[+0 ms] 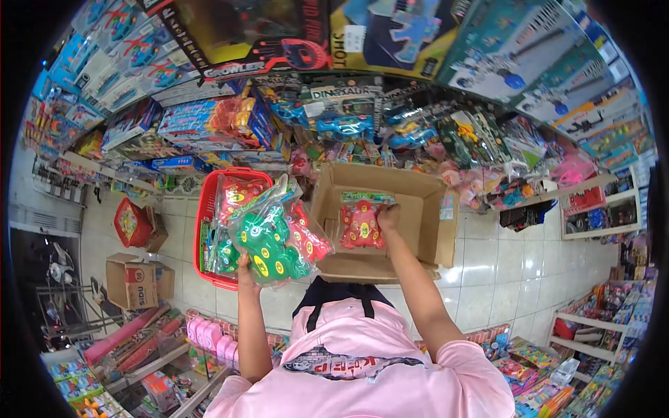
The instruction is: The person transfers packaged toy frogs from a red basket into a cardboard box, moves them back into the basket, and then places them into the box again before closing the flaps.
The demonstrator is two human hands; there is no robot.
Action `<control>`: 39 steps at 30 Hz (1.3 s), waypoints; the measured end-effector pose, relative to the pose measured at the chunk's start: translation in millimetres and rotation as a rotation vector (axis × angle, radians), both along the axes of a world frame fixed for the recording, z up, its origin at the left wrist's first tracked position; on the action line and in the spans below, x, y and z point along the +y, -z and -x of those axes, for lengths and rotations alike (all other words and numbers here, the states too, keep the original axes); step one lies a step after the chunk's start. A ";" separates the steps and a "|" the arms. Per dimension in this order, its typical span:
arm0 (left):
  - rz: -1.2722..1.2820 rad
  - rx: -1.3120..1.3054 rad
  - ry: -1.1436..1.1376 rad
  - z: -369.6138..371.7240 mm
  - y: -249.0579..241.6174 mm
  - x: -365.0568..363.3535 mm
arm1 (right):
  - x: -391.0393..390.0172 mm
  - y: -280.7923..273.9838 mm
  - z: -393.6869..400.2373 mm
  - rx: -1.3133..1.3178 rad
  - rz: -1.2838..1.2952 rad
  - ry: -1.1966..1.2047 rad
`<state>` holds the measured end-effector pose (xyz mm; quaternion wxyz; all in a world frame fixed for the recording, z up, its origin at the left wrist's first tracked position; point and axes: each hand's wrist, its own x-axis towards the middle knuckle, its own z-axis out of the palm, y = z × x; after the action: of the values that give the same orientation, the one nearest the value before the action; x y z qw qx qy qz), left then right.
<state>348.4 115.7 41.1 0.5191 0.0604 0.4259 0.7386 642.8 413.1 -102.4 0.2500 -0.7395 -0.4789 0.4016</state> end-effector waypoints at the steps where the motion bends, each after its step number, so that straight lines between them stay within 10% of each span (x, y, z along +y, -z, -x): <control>1: -0.008 -0.001 -0.008 3.3 1.2 -2.5 | 5.8 38.9 10.2 -0.040 -0.067 -0.018; 8: 0.011 -0.097 0.066 31.5 36.8 -15.1 | -26.1 58.0 78.4 0.049 0.086 0.096; 12: 0.104 -0.105 0.156 43.6 49.2 -11.4 | -42.3 159.8 47.0 0.196 -0.041 -0.014; 15: 0.176 -0.079 0.190 50.0 47.2 -2.0 | -72.8 107.1 40.7 -0.427 0.038 -0.337; 27: 0.186 -0.035 0.299 37.4 35.5 41.9 | -60.4 47.1 59.3 -0.572 0.255 -0.383; 34: 0.122 0.018 0.411 -6.0 42.3 90.2 | -42.6 -155.6 25.6 1.059 0.383 -0.421; 39: 0.050 -0.049 0.570 -47.6 38.7 125.3 | -54.9 -183.4 -1.6 0.827 0.056 -0.342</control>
<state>396.0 240.9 2.4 0.7173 0.1469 0.3973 0.5532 644.4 358.2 81.0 0.3304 -0.4335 -0.4431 0.7118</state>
